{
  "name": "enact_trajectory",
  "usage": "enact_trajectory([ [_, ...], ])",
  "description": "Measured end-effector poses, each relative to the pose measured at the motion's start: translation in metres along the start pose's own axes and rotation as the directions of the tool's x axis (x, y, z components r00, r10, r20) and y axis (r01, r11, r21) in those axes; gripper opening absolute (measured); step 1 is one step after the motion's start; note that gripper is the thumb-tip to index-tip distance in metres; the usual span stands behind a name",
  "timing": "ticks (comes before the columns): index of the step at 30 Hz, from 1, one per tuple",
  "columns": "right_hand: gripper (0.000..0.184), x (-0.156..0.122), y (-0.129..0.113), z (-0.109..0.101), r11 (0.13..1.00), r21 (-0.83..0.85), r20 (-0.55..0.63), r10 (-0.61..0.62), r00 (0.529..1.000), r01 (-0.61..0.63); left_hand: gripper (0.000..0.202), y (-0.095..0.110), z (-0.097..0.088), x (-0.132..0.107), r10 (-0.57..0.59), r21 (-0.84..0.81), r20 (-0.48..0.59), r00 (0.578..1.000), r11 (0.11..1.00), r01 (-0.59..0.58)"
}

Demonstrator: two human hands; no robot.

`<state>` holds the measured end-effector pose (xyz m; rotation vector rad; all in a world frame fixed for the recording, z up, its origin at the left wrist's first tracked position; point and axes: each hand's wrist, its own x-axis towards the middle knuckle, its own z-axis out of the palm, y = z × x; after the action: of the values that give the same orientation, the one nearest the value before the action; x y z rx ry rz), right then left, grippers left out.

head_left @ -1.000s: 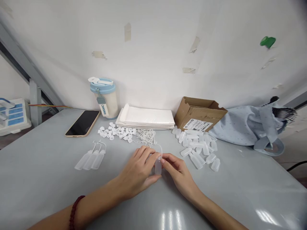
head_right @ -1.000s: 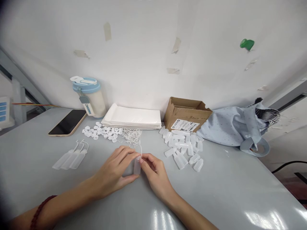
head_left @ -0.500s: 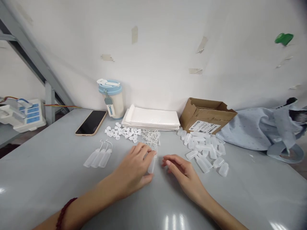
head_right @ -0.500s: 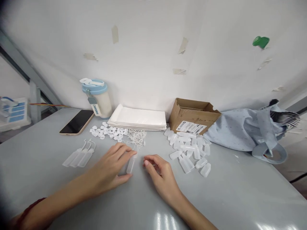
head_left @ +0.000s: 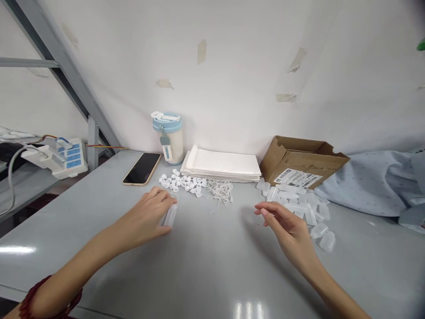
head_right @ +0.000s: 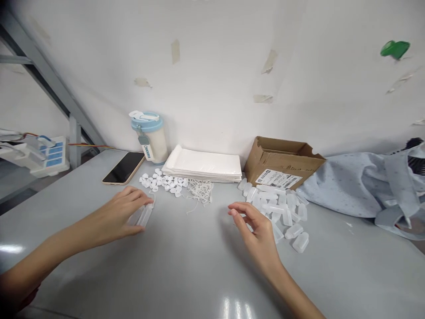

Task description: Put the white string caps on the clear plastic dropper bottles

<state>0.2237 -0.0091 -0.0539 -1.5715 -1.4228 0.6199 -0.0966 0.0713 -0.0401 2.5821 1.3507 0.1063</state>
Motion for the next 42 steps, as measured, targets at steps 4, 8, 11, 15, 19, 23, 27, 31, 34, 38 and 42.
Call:
enact_trajectory([
  [4,0.025,0.001,0.001,-0.002,1.000,-0.027,-0.032,-0.008,0.999,0.007,0.037,-0.005,-0.002,0.002,0.000,0.005,0.007,1.000,1.000,-0.001],
  [8,0.026,0.002,0.003,-0.003,0.999,-0.039,-0.034,0.003,0.999,-0.005,0.039,-0.006,-0.004,0.004,-0.014,0.033,0.049,0.999,0.999,0.013],
  [11,0.026,0.003,0.005,-0.003,0.999,-0.042,-0.039,0.003,0.999,-0.005,0.039,-0.005,-0.005,0.006,-0.012,0.046,0.054,0.998,0.999,0.009],
  [15,0.026,0.003,0.006,-0.003,0.999,-0.038,-0.039,-0.004,0.999,0.003,0.037,-0.004,-0.007,0.007,-0.014,0.065,0.084,0.996,0.998,0.009],
  [19,0.026,0.003,0.006,-0.004,0.999,-0.036,-0.043,-0.004,0.999,0.002,0.039,-0.006,-0.007,0.006,-0.028,0.079,0.103,0.994,0.997,0.020],
  [23,0.025,0.005,0.005,-0.005,0.999,-0.048,-0.057,-0.005,0.998,0.003,0.039,-0.008,-0.005,0.004,-0.028,0.069,0.094,0.995,0.997,0.021],
  [27,0.025,0.006,0.005,-0.008,0.998,-0.068,-0.064,0.000,0.998,-0.004,0.040,-0.007,-0.007,0.004,-0.035,0.069,0.118,0.992,0.997,0.027],
  [31,0.025,0.008,0.007,-0.010,0.997,-0.078,-0.072,-0.006,0.997,0.000,0.038,-0.006,-0.007,0.004,-0.032,0.041,0.116,0.993,0.999,0.027],
  [34,0.025,0.008,0.008,-0.010,0.996,-0.084,-0.077,-0.006,0.997,-0.001,0.038,-0.008,-0.007,0.004,-0.014,0.020,0.089,0.996,1.000,0.012],
  [38,0.025,0.006,0.007,-0.010,0.995,-0.095,-0.081,-0.023,0.996,0.015,0.039,-0.010,-0.007,0.003,-0.018,0.031,0.081,0.997,0.999,0.015],
  [42,0.025,0.006,0.006,-0.011,0.994,-0.107,-0.087,-0.036,0.996,0.027,0.040,-0.011,-0.007,0.003,-0.018,0.032,0.074,0.997,0.999,0.016],
])
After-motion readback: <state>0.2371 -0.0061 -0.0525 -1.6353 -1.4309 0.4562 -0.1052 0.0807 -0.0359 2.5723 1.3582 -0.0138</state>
